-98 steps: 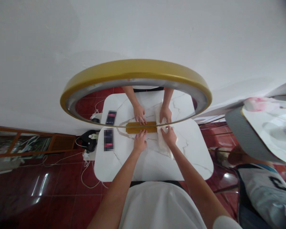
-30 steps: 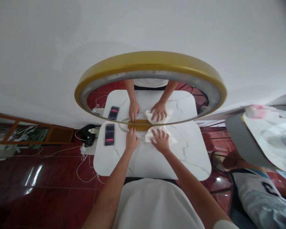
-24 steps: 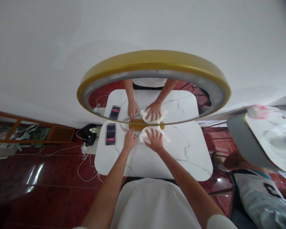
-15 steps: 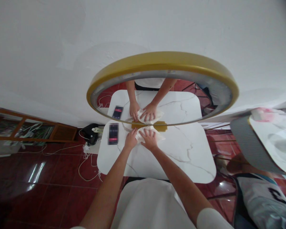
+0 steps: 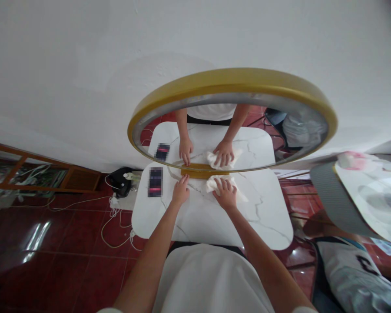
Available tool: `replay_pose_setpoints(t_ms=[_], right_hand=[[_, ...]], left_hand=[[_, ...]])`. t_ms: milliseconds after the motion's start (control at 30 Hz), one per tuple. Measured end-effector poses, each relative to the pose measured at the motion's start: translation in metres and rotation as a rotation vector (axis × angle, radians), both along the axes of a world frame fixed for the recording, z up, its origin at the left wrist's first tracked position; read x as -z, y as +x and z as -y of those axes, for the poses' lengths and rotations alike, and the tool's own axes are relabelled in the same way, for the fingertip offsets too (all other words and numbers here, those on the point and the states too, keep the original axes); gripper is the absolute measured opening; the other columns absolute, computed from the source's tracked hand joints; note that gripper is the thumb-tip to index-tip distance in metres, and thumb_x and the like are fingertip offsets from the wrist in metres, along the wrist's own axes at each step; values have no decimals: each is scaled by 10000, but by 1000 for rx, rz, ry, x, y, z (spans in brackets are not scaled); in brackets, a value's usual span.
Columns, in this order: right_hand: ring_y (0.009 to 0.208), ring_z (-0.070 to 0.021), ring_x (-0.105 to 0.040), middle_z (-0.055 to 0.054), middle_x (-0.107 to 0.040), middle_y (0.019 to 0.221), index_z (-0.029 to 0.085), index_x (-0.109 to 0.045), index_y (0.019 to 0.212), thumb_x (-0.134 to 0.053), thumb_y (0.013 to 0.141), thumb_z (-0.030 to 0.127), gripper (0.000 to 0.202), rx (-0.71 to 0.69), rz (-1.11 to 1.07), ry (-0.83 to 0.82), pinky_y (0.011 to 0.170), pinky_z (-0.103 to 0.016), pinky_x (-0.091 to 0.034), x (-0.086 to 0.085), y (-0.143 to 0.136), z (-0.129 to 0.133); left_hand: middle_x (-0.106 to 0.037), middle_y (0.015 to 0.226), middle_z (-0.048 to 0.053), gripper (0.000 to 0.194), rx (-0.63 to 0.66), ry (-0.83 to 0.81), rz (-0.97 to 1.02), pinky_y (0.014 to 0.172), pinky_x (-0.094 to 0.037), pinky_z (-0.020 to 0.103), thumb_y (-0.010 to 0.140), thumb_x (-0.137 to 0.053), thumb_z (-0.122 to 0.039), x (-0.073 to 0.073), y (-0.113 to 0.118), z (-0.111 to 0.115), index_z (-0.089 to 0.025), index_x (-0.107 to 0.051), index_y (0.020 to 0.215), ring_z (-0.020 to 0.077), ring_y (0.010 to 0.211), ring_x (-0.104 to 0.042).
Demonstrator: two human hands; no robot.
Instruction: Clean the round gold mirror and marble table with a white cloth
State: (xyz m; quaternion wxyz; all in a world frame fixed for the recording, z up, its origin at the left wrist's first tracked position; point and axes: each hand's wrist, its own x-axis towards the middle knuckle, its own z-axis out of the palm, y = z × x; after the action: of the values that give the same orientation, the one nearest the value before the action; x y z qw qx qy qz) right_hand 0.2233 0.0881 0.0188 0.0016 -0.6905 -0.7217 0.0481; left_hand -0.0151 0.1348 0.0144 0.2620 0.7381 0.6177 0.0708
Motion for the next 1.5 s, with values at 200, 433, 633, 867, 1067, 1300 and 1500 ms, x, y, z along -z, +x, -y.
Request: replay_pose_setpoints(t_ms=[200,433,633,867,1067,1300,1500], right_hand=[[1345,-316,-226,-71,-334,1479,326,-264,1442,-401,888,434,582,-180,-40,-90,1013,-542,-213,-4,-60,-17],[1355,-305,-214,-66,-319,1487,321,-260,1445,-400,887,410,583,-213,-49,-115,1022,-519,-222,-9,-72,-24],[1303,-295,-283,-87,-385,1439,284,-291,1438,-396,898,407,564,25,-13,-6,965,-447,-292,-6,-15,-6],[1269,-297,-321,-109,-417,1408,264,-301,1436,-392,903,421,563,145,27,5,940,-449,-309,-1,5,-2],[1337,-294,-245,-58,-328,1483,319,-260,1447,-422,882,408,594,-109,-41,-92,1028,-485,-217,-6,-51,-13],[1360,-283,-222,-38,-315,1493,348,-201,1459,-424,880,403,623,-246,-77,-153,1045,-480,-193,-11,-78,-24],[1314,-274,-282,-39,-370,1455,351,-267,1438,-455,871,428,603,-168,-44,-78,1028,-437,-229,-9,-31,2]], left_hand=[[-318,1502,48,729,17,-27,-3,1109,-271,345,727,-434,-34,-3,-2,-3,-188,-321,1431,179,1378,-284],[-314,1504,32,711,14,-49,-12,1111,-263,366,745,-434,-48,-7,-4,-3,-221,-327,1427,175,1364,-310],[-285,1517,24,786,27,-39,-22,1117,-253,378,719,-426,-9,-4,-6,-1,-238,-261,1452,165,1387,-260],[-282,1518,33,766,38,-23,-22,1116,-255,371,730,-427,-24,-1,-5,1,-221,-264,1452,166,1393,-247],[-276,1520,37,759,18,-47,-9,1113,-261,367,730,-430,-32,-1,-4,0,-206,-270,1451,179,1392,-250],[-291,1515,24,738,9,-67,-19,1113,-267,378,749,-439,-53,-7,-5,-1,-249,-289,1444,189,1380,-282],[-274,1522,30,805,10,-61,-17,1110,-264,381,713,-430,-4,-5,-4,0,-250,-245,1458,180,1389,-262]])
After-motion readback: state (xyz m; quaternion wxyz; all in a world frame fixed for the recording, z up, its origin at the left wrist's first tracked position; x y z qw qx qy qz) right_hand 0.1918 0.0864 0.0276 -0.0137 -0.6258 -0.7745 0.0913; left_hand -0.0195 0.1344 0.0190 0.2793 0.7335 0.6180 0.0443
